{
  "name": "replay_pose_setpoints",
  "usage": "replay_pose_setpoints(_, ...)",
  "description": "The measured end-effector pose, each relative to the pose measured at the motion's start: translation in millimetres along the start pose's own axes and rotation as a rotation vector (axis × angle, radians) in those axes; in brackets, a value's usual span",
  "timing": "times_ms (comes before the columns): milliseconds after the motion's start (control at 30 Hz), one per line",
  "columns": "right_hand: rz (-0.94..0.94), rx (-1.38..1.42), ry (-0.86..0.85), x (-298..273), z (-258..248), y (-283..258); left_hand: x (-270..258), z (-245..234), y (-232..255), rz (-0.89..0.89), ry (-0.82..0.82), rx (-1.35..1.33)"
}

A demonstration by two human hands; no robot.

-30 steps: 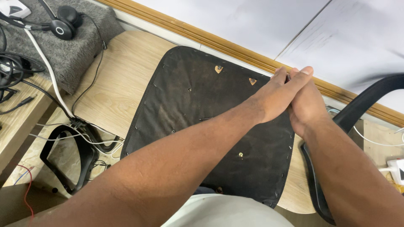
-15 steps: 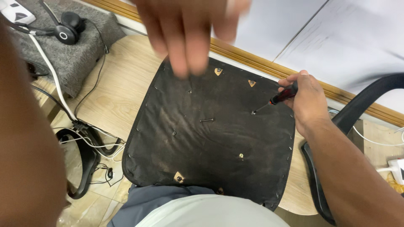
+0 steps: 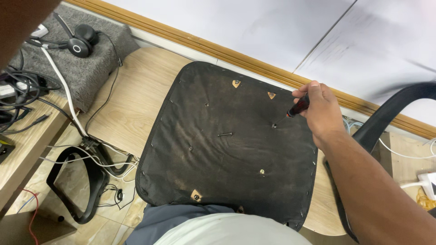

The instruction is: The person uses a screwdriver to remove screws from the underside of a black chair seat placed on a wooden table. The person systematically unscrews multiple fasteners while stabilizing the seat with the other hand.

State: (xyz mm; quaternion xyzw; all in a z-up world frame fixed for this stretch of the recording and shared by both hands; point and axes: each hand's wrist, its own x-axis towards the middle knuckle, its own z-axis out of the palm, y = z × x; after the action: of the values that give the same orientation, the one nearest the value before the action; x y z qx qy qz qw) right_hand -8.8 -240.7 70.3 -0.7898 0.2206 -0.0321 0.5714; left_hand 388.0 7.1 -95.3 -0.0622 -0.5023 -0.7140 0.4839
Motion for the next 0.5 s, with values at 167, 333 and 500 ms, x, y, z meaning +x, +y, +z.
replay_pose_setpoints(167,-0.002,0.025,0.005,-2.7,-1.8,0.2,-27.5,39.0,11.8,0.175,0.805,0.024)
replay_pose_setpoints(333,0.001,-0.015,0.008,-3.3,0.9,-3.7,-37.2,47.4,17.2,-0.260,0.974,-0.267)
replay_pose_setpoints(500,0.013,-0.009,0.002,-4.5,3.9,-8.6,-35.1,121.1,19.3,-0.200,1.332,0.555)
